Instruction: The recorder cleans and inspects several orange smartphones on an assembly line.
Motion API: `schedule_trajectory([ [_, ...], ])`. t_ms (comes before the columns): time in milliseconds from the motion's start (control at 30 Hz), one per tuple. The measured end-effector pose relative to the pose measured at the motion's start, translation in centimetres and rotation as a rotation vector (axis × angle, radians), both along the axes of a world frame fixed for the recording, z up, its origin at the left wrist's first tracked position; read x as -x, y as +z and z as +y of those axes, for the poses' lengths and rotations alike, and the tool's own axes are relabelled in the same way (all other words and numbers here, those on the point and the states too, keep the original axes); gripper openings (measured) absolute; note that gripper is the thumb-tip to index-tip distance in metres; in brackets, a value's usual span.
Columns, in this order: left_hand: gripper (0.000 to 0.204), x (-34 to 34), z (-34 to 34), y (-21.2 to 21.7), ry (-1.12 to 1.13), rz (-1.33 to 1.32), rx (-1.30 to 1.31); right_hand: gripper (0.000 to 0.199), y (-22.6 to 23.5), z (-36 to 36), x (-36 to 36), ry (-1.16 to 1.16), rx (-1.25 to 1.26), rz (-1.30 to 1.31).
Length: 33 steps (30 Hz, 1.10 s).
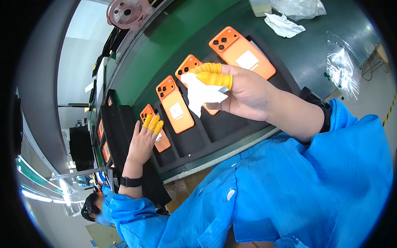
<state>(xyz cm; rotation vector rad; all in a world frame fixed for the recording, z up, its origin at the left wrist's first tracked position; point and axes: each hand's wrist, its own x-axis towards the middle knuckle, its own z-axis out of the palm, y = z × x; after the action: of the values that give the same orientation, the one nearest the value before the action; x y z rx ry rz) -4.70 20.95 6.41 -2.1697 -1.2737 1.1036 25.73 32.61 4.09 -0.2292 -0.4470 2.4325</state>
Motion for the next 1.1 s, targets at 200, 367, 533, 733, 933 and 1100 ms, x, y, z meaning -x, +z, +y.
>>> schedule_trajectory([
  [200, 0.046, 1.9, -1.7, -1.5, -0.115, 0.006, 0.013, 0.024, -0.6, 0.1, 0.4, 0.078, -0.103, 0.013],
  [367, 0.037, 3.1, -1.9, -1.6, -0.144, -0.009, 0.133, 0.023, -0.7, -0.6, 0.5, 0.053, -0.138, -0.004],
  [533, 0.044, 3.7, -1.0, -1.1, -0.093, -0.013, 0.22, 0.022, -0.7, 0.0, 1.0, 0.027, -0.142, -0.093],
  [733, 0.073, 1.8, -2.6, 0.8, -0.039, -0.748, -0.569, 0.019, -1.6, 1.5, 1.1, -0.025, -0.263, -0.145],
  [933, 0.08, -4.5, -0.6, 2.1, 0.035, -1.523, -0.733, 0.018, -2.1, 1.3, 0.8, -0.045, -0.285, -0.186],
  [1100, 0.08, -7.9, -0.8, 1.8, 0.055, -1.488, -0.701, 0.016, -0.9, 0.2, 1.1, -0.054, -0.499, -0.222],
])
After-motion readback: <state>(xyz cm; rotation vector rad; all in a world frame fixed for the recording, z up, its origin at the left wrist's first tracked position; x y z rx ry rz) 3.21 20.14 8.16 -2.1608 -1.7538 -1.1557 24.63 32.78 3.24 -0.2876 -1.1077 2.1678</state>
